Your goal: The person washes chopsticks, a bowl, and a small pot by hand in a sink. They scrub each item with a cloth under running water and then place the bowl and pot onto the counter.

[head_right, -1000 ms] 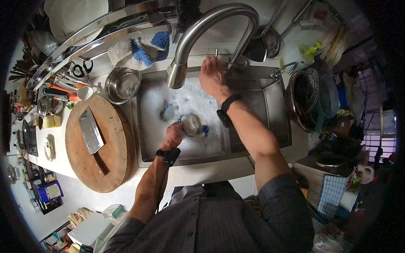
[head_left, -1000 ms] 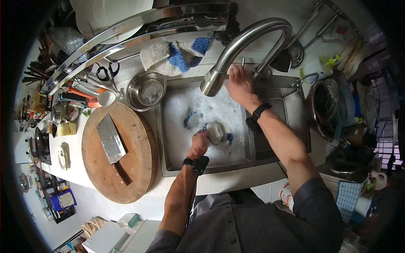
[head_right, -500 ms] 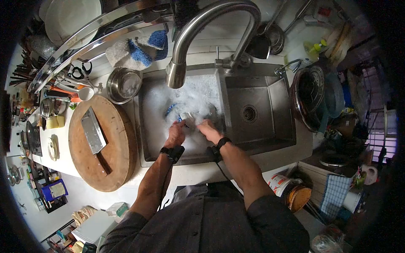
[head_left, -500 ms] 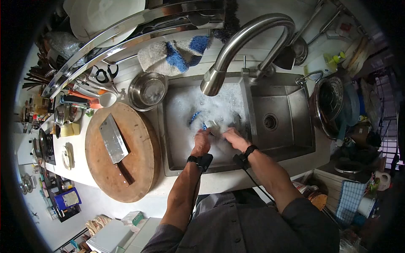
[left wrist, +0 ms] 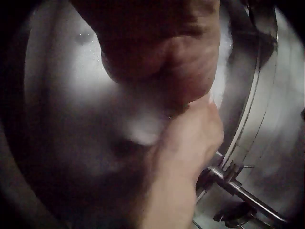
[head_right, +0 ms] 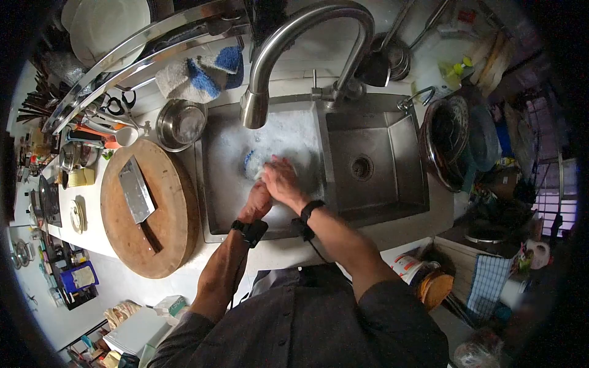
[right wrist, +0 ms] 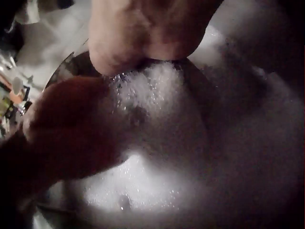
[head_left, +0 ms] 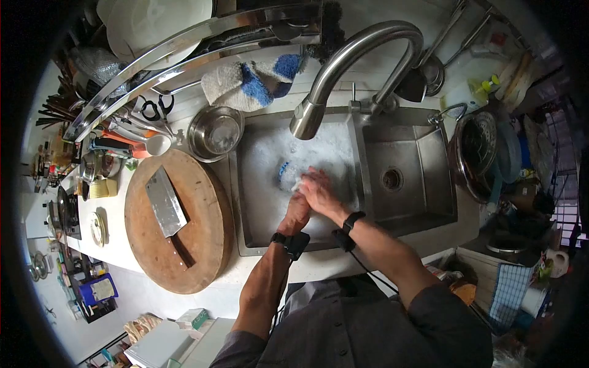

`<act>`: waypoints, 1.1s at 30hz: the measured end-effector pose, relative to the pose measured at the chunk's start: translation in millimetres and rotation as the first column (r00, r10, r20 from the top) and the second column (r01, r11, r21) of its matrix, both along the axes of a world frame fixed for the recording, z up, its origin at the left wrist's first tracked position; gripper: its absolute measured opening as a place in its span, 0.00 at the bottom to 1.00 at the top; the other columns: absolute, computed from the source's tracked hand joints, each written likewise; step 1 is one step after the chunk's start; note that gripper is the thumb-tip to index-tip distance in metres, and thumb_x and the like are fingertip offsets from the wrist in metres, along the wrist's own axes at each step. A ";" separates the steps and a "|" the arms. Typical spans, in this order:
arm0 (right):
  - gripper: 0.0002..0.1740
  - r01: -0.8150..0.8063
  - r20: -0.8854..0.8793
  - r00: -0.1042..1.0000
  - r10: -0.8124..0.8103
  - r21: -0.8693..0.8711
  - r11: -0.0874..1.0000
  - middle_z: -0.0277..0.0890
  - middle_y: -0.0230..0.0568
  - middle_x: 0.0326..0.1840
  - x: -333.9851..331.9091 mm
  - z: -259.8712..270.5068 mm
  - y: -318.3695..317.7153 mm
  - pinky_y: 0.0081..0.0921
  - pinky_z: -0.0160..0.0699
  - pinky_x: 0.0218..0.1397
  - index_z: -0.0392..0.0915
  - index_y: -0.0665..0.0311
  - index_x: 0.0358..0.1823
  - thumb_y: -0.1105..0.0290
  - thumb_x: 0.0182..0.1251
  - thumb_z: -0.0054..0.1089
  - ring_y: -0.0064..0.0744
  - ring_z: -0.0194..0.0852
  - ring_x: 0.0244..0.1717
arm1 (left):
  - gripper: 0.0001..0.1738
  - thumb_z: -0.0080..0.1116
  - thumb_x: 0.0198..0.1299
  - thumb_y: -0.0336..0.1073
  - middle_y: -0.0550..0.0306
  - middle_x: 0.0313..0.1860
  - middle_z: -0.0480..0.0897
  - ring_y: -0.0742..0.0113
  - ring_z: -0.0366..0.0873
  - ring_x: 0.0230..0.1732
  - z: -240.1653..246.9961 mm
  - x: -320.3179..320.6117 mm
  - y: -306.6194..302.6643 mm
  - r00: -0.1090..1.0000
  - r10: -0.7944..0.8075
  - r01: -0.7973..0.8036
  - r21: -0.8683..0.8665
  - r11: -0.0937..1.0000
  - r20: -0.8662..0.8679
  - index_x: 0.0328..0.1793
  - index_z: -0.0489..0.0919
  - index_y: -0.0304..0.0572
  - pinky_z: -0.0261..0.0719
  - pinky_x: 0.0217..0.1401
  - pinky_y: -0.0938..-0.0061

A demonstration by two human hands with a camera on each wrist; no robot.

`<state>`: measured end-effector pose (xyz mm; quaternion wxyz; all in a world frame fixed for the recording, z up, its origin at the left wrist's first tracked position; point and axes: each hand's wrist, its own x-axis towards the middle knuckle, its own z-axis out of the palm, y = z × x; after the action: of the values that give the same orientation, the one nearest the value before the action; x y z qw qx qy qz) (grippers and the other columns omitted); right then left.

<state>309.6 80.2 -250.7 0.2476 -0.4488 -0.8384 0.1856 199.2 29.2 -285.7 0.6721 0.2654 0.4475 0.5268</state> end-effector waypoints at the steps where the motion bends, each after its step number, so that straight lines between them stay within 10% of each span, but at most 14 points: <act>1: 0.16 -0.001 -0.012 1.000 0.001 0.021 1.000 0.80 0.56 0.53 3.0 -1.4 8.8 0.44 0.75 0.60 0.78 0.68 0.50 0.62 0.72 0.52 0.58 0.75 0.59 | 0.17 0.56 0.62 0.35 0.64 0.44 0.81 0.73 0.77 0.42 -38.5 -7.7 -1.7 0.994 -0.107 0.107 -0.013 0.994 -0.031 0.56 0.76 0.38 0.75 0.45 0.74; 4: 0.17 0.139 0.081 0.990 -0.114 -0.469 0.872 0.80 0.60 0.46 12.2 4.9 32.6 0.49 0.75 0.54 0.80 0.66 0.45 0.60 0.73 0.50 0.60 0.78 0.52 | 0.13 0.51 0.61 0.33 0.70 0.37 0.78 0.78 0.70 0.35 -15.6 -8.0 -3.7 0.987 -0.143 0.147 -0.062 0.987 0.070 0.51 0.78 0.41 0.69 0.39 0.77; 12: 0.25 0.388 0.138 0.917 -0.374 -0.523 0.759 0.82 0.56 0.49 59.1 -84.0 56.8 0.47 0.76 0.55 0.80 0.66 0.49 0.50 0.74 0.48 0.57 0.80 0.51 | 0.16 0.61 0.63 0.30 0.62 0.50 0.80 0.68 0.79 0.50 37.8 -30.2 -5.8 0.946 -0.048 0.171 -0.368 0.914 0.321 0.57 0.80 0.51 0.72 0.62 0.71; 14: 0.29 0.316 0.087 0.604 -0.792 -0.939 0.138 0.81 0.46 0.56 56.4 -84.7 44.8 0.46 0.76 0.56 0.76 0.68 0.57 0.47 0.75 0.48 0.47 0.79 0.53 | 0.15 0.60 0.64 0.33 0.61 0.49 0.81 0.67 0.79 0.48 48.0 -27.0 2.6 0.970 0.000 0.097 -0.388 0.917 0.243 0.57 0.79 0.49 0.75 0.56 0.69; 16: 0.30 0.120 -0.037 0.606 -0.795 -0.983 0.138 0.77 0.41 0.57 46.8 -80.1 34.1 0.43 0.76 0.55 0.73 0.67 0.61 0.47 0.75 0.51 0.40 0.78 0.52 | 0.15 0.59 0.65 0.36 0.61 0.48 0.82 0.66 0.80 0.47 35.5 -26.4 6.8 0.985 0.047 0.023 -0.394 0.919 0.166 0.57 0.77 0.46 0.77 0.51 0.66; 18: 0.23 0.145 -0.240 0.596 -0.766 -0.906 0.397 0.80 0.36 0.50 25.7 -85.0 21.9 0.35 0.76 0.50 0.78 0.66 0.55 0.54 0.72 0.55 0.32 0.76 0.48 | 0.19 0.59 0.65 0.37 0.59 0.49 0.81 0.64 0.80 0.46 -10.5 -30.9 3.5 0.978 -0.020 -0.014 -0.160 0.987 -0.207 0.61 0.74 0.44 0.79 0.47 0.65; 20: 0.19 0.222 -0.283 0.647 -0.708 -0.818 0.531 0.82 0.33 0.41 -5.5 -31.2 9.9 0.30 0.75 0.45 0.79 0.68 0.50 0.58 0.72 0.56 0.25 0.75 0.44 | 0.19 0.60 0.65 0.37 0.58 0.48 0.81 0.64 0.80 0.45 -12.1 -31.8 10.3 0.999 0.026 -0.041 -0.359 0.932 -0.046 0.60 0.74 0.42 0.81 0.43 0.66; 24: 0.17 0.100 -0.274 0.897 -0.347 -0.638 0.764 0.82 0.43 0.34 -36.4 39.7 -2.4 0.35 0.74 0.43 0.76 0.70 0.45 0.60 0.75 0.51 0.39 0.79 0.36 | 0.17 0.56 0.67 0.36 0.54 0.50 0.82 0.62 0.82 0.48 8.1 -24.5 5.6 0.999 -0.052 0.044 -0.352 0.935 -0.012 0.60 0.74 0.39 0.82 0.42 0.64; 26: 0.16 0.081 -0.228 0.943 -0.241 -0.547 0.833 0.79 0.50 0.33 -37.2 41.6 -4.9 0.40 0.74 0.43 0.75 0.69 0.40 0.60 0.74 0.51 0.51 0.78 0.36 | 0.17 0.55 0.68 0.35 0.52 0.51 0.83 0.60 0.82 0.48 17.2 -24.2 3.0 0.936 -0.104 0.070 -0.111 0.991 -0.337 0.59 0.75 0.36 0.84 0.45 0.61; 28: 0.14 -0.190 -0.123 0.971 0.204 0.119 0.975 0.78 0.50 0.31 -30.6 12.1 0.0 0.44 0.74 0.40 0.75 0.67 0.40 0.62 0.73 0.51 0.55 0.78 0.36 | 0.16 0.56 0.67 0.34 0.54 0.51 0.83 0.61 0.81 0.49 31.2 -23.8 -0.4 0.959 -0.138 0.107 -0.136 0.985 -0.249 0.59 0.75 0.37 0.83 0.48 0.61; 30: 0.14 -0.108 -0.007 0.994 0.109 0.098 0.989 0.81 0.47 0.37 -22.5 -3.3 9.8 0.43 0.75 0.44 0.77 0.66 0.40 0.61 0.71 0.52 0.53 0.78 0.40 | 0.16 0.56 0.66 0.33 0.58 0.52 0.82 0.63 0.80 0.51 39.2 -24.3 -2.9 0.978 -0.200 0.186 -0.180 0.966 -0.065 0.59 0.76 0.39 0.82 0.55 0.60; 33: 0.23 0.077 -0.030 0.986 -0.163 -0.788 0.611 0.83 0.53 0.44 0.5 14.5 38.1 0.41 0.77 0.52 0.81 0.65 0.45 0.52 0.72 0.47 0.50 0.82 0.49 | 0.16 0.56 0.66 0.33 0.60 0.52 0.82 0.65 0.79 0.52 37.9 -33.2 -4.9 0.963 -0.250 0.267 -0.241 0.933 0.097 0.60 0.77 0.42 0.81 0.58 0.58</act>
<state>310.1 118.3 -236.2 0.0800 -0.5569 -0.6281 0.5375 166.0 24.3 -247.8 0.7780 0.2173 0.4497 0.3813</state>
